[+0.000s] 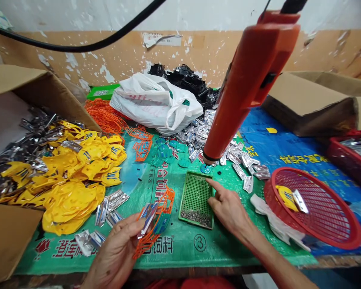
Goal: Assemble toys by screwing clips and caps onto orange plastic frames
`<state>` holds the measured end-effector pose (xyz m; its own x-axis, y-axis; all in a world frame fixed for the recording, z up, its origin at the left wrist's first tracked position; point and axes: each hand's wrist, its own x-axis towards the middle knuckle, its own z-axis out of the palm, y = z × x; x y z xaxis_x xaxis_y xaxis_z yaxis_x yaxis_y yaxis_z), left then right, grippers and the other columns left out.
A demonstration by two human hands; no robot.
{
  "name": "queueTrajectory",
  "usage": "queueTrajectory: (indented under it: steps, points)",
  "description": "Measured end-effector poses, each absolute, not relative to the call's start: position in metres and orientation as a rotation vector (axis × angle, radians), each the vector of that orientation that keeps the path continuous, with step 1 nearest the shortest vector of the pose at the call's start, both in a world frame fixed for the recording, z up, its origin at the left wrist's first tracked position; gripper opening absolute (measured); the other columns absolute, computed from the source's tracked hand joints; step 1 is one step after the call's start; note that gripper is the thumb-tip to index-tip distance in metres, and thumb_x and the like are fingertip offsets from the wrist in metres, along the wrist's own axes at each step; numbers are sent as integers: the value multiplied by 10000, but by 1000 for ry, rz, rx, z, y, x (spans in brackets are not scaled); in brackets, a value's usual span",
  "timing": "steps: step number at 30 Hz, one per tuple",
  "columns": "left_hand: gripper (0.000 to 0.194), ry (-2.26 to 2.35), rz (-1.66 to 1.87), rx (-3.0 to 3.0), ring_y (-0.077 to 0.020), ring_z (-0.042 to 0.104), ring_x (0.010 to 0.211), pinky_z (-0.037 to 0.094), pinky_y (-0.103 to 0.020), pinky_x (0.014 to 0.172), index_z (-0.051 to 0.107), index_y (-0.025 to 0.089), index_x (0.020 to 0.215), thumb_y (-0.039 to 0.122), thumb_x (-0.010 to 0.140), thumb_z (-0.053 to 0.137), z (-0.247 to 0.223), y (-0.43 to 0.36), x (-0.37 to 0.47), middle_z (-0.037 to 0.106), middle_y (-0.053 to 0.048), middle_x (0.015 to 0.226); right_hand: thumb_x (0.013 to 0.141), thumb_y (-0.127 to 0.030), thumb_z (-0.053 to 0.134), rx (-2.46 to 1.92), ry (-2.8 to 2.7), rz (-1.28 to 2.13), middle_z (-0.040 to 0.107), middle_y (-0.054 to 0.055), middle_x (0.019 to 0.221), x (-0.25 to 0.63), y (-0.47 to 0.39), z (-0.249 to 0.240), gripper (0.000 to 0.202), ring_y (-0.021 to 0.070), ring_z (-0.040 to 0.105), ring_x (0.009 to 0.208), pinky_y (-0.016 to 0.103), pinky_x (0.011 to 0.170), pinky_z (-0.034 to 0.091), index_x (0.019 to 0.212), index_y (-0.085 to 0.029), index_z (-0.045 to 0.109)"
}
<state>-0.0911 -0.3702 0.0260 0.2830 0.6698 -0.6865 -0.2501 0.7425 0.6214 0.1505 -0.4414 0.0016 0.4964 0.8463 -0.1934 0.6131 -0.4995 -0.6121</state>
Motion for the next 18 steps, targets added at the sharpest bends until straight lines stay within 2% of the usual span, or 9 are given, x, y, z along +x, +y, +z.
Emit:
queueTrajectory:
  steps: [4, 7, 12, 15, 18]
  points:
    - [180, 1128, 656, 440, -217, 716, 781, 576, -274, 722, 763, 149, 757, 146, 579, 786, 25, -373, -90, 779, -66, 844, 739, -211, 373, -2154, -863, 855, 505, -47, 514, 134, -451, -5, 448, 138, 504, 399, 261, 404, 427, 1125, -139, 587]
    - [203, 1116, 645, 467, -217, 715, 802, 565, -272, 751, 766, 140, 788, 153, 588, 791, 28, -376, -89, 778, -65, 856, 754, -242, 363, -2065, -716, 940, 506, -47, 531, 118, -457, -12, 306, 129, 502, 372, 256, 357, 441, 980, -146, 546]
    - [212, 1127, 676, 451, -193, 711, 728, 562, -256, 721, 766, 134, 791, 142, 582, 801, 31, -379, -91, 777, -47, 792, 832, -343, 404, -1958, -789, 954, 521, -27, 564, 106, -475, -18, 266, 152, 537, 471, 271, 414, 463, 980, -155, 520]
    - [188, 1132, 700, 443, -187, 711, 723, 561, -257, 723, 763, 137, 787, 131, 601, 789, 31, -378, -94, 776, -35, 777, 873, -323, 456, -1959, -1223, 600, 570, 28, 642, 112, -484, -15, 261, 173, 552, 562, 305, 518, 462, 1011, -145, 587]
    - [170, 1105, 714, 467, -190, 714, 750, 551, -251, 742, 762, 125, 787, 139, 619, 782, 31, -378, -96, 777, -43, 794, 924, -254, 429, -1914, -1661, 145, 626, 111, 862, 118, -481, -5, 247, 218, 571, 779, 354, 677, 468, 1036, -153, 623]
